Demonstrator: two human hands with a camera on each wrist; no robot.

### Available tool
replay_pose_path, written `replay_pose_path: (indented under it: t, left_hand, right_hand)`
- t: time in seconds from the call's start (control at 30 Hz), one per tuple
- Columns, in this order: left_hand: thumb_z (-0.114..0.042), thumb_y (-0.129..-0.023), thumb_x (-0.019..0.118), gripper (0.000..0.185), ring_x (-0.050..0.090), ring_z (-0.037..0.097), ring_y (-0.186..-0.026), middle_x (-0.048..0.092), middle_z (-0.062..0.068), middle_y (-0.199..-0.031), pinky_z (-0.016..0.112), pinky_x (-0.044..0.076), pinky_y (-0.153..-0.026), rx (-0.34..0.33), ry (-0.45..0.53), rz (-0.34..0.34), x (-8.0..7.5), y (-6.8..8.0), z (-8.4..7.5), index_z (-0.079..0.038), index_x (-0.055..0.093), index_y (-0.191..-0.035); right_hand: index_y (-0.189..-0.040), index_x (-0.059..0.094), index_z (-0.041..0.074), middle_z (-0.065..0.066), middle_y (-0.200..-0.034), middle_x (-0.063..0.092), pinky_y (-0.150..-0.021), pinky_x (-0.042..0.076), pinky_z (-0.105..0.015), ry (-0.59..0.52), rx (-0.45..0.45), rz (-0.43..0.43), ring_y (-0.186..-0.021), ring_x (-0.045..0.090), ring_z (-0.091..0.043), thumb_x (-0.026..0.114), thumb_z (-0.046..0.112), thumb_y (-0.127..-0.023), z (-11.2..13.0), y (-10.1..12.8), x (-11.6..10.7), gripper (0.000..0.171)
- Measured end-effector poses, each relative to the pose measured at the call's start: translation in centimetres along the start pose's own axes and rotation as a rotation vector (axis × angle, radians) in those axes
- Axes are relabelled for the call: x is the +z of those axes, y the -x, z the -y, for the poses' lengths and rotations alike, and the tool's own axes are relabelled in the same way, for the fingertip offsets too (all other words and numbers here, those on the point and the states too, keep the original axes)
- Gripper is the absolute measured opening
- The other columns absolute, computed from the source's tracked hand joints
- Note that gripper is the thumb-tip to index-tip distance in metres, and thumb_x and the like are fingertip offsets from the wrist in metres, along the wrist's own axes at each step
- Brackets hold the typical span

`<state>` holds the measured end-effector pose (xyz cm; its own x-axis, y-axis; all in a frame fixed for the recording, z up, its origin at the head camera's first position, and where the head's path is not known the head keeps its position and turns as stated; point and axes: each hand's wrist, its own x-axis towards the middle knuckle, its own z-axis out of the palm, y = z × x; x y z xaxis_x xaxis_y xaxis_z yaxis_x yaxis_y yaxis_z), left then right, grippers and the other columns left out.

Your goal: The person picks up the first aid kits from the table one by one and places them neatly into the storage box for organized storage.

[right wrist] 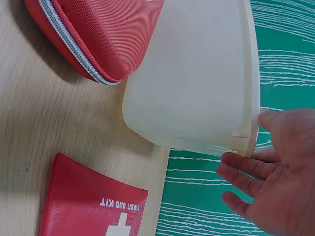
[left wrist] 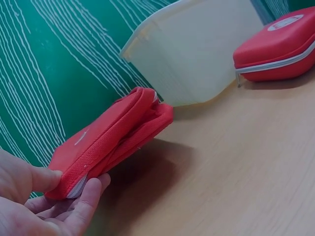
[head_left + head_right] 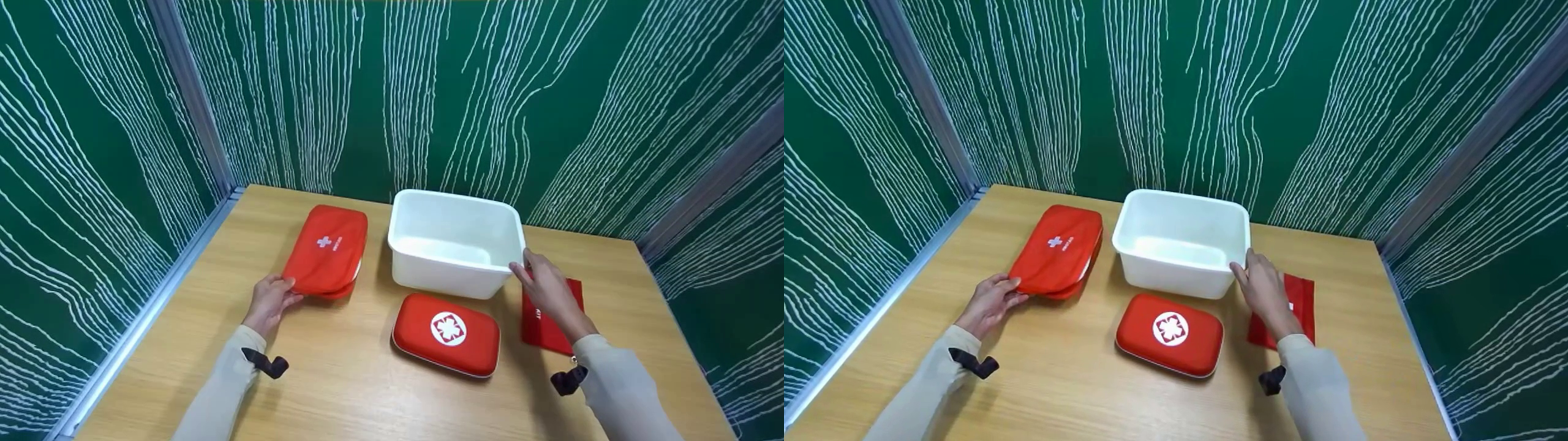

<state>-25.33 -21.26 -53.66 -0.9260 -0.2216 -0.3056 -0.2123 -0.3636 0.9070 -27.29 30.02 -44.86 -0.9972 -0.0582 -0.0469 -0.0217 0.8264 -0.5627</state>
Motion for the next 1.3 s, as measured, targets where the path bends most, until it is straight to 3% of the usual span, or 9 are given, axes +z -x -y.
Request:
replay_pose_path:
  t: [0.63,0.93,1.3]
  left_hand:
    - [-0.003,-0.098,0.053,0.026,0.061,0.015,-0.080,0.048,0.012,-0.113,0.030,0.059,-0.077,-0.004,-0.012,0.002,0.5,0.1,-2.3,0.003,0.044,-0.122]
    - [-0.001,-0.098,0.052,0.023,0.063,0.012,-0.073,0.054,0.007,-0.099,0.037,0.058,-0.082,0.038,0.022,0.024,0.6,0.2,-3.1,0.005,0.044,-0.119]
    - [-0.003,-0.099,0.053,0.022,0.063,0.013,-0.073,0.055,0.006,-0.100,0.038,0.057,-0.086,0.042,0.009,0.017,1.0,0.4,-4.1,0.003,0.046,-0.119]
  right_hand:
    - [-0.157,0.013,0.012,-0.024,-0.146,0.039,-0.095,0.047,-0.058,-0.009,0.009,0.021,-0.127,0.045,-0.044,0.056,0.052,-0.094,0.1,0.1,0.0,0.085]
    - [-0.157,0.014,0.010,-0.025,-0.145,0.040,-0.095,0.048,-0.057,0.000,0.001,0.015,-0.125,0.046,-0.044,0.055,0.051,-0.095,0.0,0.2,0.0,0.084]
    - [-0.157,0.012,0.009,-0.025,-0.147,0.040,-0.098,0.046,-0.058,-0.002,-0.008,0.009,-0.126,0.045,-0.044,0.053,0.049,-0.097,0.1,0.3,0.1,0.083]
